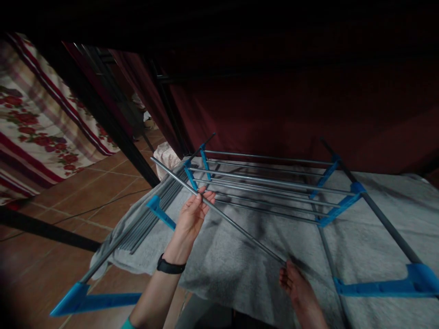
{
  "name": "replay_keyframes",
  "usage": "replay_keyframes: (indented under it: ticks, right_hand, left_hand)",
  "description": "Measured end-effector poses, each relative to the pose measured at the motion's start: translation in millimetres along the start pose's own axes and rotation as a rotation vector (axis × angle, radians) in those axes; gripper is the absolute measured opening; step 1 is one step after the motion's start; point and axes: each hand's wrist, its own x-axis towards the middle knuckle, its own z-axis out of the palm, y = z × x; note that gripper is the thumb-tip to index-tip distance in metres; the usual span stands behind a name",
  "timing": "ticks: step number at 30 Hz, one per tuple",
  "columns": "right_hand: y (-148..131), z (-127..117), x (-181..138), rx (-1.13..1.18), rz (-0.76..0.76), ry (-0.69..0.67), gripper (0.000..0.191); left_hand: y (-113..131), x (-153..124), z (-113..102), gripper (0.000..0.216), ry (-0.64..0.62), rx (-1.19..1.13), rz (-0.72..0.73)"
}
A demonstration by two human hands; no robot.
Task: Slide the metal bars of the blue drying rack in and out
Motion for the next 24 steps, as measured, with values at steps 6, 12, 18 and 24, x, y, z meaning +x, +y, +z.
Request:
replay_keyframes:
  ticks: [6, 12, 18, 24]
  right_hand:
    - [6, 10, -6, -0.140, -0.061, 0.021, 0.061]
    - [0, 26, -29, -0.195, -0.040, -0.080, 0.066]
    - [6, 36, -48, -0.123, -0.120, -0.148, 0.057]
    - [4, 43, -58, -0.189, -0.206, -0.263, 0.055]
  left_hand:
    - [-5, -1, -2, 0.037, -0.025, -0.035, -0.028]
    - [-13, -1, -6, 0.041, -0.032, -0.029, -0.044]
    - [-17, -1, -7, 0.040, -0.036, -0.016, -0.049]
    - [-21, -3, -7, 0.040, -0.036, -0.004, -0.052]
